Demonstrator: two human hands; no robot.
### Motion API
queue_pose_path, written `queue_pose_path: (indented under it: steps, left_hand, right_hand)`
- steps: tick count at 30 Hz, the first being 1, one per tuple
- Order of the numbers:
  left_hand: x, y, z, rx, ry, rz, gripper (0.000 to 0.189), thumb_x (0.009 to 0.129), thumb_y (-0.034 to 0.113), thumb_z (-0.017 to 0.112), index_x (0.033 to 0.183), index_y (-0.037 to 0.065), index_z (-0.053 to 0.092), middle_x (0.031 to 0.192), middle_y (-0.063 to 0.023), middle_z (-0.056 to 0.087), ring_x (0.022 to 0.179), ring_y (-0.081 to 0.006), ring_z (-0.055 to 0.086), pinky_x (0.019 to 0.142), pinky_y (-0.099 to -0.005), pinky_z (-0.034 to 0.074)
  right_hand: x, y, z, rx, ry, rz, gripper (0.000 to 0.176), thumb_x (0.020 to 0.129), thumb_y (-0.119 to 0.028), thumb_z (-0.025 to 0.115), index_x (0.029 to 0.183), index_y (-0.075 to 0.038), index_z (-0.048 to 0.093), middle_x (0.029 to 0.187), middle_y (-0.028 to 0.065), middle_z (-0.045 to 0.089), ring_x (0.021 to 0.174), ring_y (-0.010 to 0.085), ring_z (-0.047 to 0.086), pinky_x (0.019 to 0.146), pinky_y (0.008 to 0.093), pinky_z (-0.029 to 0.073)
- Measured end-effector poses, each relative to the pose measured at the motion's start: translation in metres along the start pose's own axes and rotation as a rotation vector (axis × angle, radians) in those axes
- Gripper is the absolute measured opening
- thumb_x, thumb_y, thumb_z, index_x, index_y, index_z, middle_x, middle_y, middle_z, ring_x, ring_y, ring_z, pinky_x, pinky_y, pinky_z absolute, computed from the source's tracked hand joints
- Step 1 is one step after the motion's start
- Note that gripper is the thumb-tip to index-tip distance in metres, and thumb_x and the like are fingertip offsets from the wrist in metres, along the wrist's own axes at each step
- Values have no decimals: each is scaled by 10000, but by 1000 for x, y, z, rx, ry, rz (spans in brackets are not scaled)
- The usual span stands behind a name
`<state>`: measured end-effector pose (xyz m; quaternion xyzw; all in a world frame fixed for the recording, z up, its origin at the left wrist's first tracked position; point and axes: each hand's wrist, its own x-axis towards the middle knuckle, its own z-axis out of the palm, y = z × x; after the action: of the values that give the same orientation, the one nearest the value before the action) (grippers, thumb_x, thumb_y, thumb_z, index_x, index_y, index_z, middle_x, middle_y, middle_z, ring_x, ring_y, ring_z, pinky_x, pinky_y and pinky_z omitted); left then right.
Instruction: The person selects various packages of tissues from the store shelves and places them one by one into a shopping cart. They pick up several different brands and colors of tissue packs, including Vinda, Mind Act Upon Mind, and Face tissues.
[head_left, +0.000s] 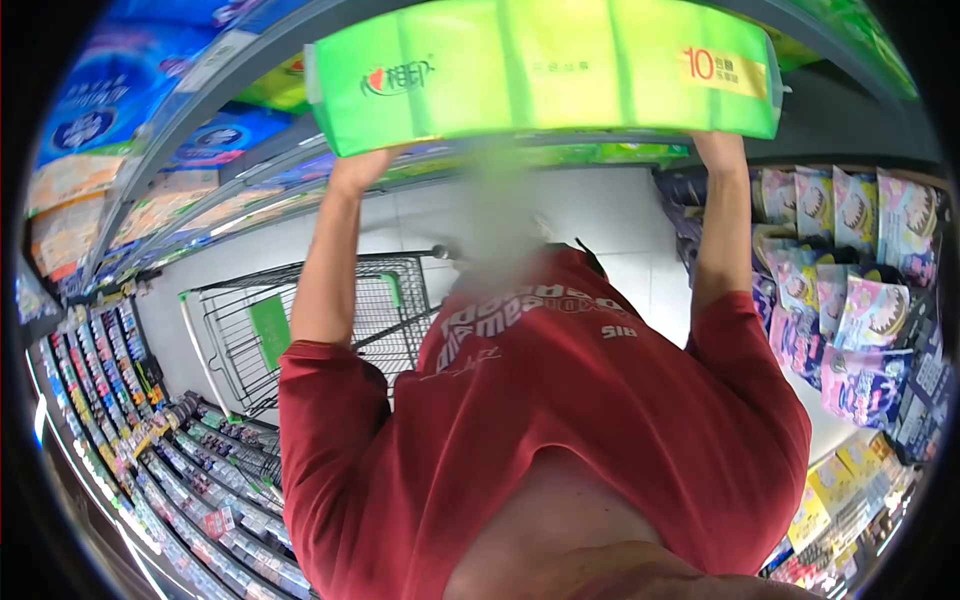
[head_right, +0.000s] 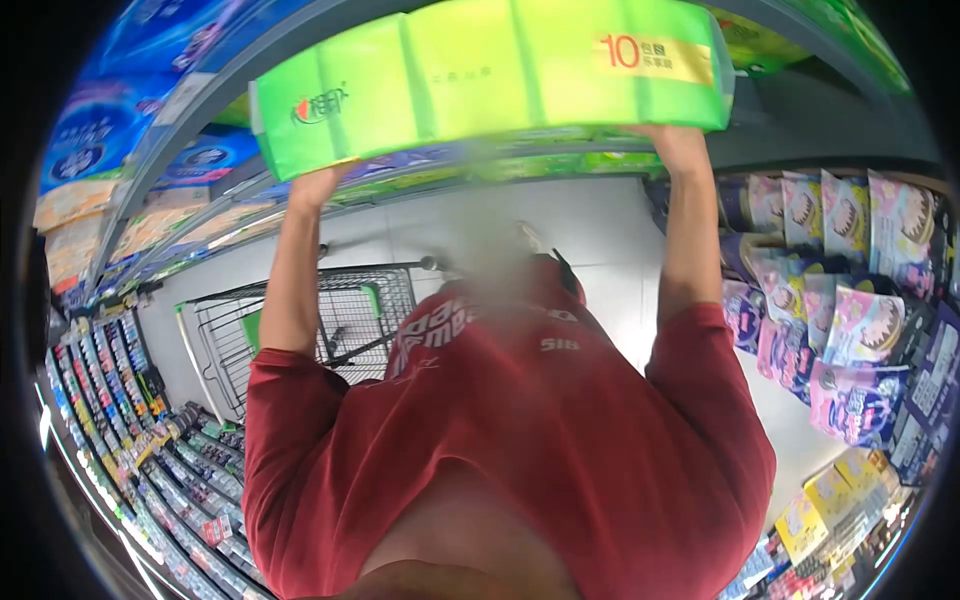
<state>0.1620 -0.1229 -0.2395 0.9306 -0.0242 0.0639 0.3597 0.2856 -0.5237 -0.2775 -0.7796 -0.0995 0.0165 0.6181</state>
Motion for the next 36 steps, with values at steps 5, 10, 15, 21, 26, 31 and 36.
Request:
queue_pose_path:
  steps: [5, 10, 15, 21, 26, 31, 36]
  left_hand:
    - [22, -2, 12, 28, 43, -46, 347, 764, 231, 724, 1007, 6, 621, 954, -112, 645, 833, -212, 590, 753, -339, 485]
    - [34, -21, 26, 62, 53, 7, 329, 751, 218, 724, 972, -2, 622, 913, -105, 644, 806, -206, 587, 738, -339, 485]
    - [42, -18, 43, 88, 54, -92, 314, 729, 198, 736, 974, 27, 642, 905, -99, 655, 812, -205, 593, 760, -323, 480]
    - [61, -12, 44, -182, 14, -167, 306, 715, 120, 728, 997, 31, 650, 951, -71, 661, 848, -181, 593, 782, -302, 475]
    - [72, -13, 47, -393, 61, -245, 392, 661, 83, 743, 1018, -15, 615, 989, -94, 636, 929, -188, 573, 827, -310, 454]
    - [86, -29, 62, -482, 139, -295, 400, 645, 31, 684, 1030, -26, 588, 946, -91, 635, 911, -204, 568, 865, -327, 423]
    - [66, -17, 76, -267, 469, -127, 586, 637, 84, 710, 1166, -22, 481, 1178, -145, 526, 1071, -250, 509, 907, -370, 415]
  right_hand:
    - [31, 31, -13, 120, 35, -94, 367, 717, -34, 692, 1064, 20, 584, 1023, 74, 606, 928, 160, 552, 798, 313, 470]
    - [61, 73, -28, 172, -139, -114, 441, 873, -159, 629, 1257, -30, 455, 1229, 49, 501, 1096, 150, 490, 929, 319, 423]
    - [51, 43, -5, 258, -113, -64, 406, 686, -52, 733, 1063, -2, 594, 1027, 59, 592, 928, 170, 548, 824, 315, 452]
    - [68, 45, 1, 279, -183, -54, 508, 627, -46, 782, 1087, 14, 574, 1043, 72, 586, 1005, 207, 531, 895, 340, 415]
    - [78, 30, 11, 399, -210, 41, 421, 640, 2, 722, 1038, 30, 588, 1040, 115, 603, 1018, 233, 536, 917, 339, 378]
    - [92, 56, 15, 379, -148, 100, 377, 667, 13, 671, 1033, 26, 581, 1035, 113, 610, 1004, 223, 541, 904, 327, 380]
    - [74, 27, 24, 261, 14, 73, 461, 655, -17, 673, 1092, 57, 545, 1073, 149, 594, 1021, 238, 527, 930, 353, 373]
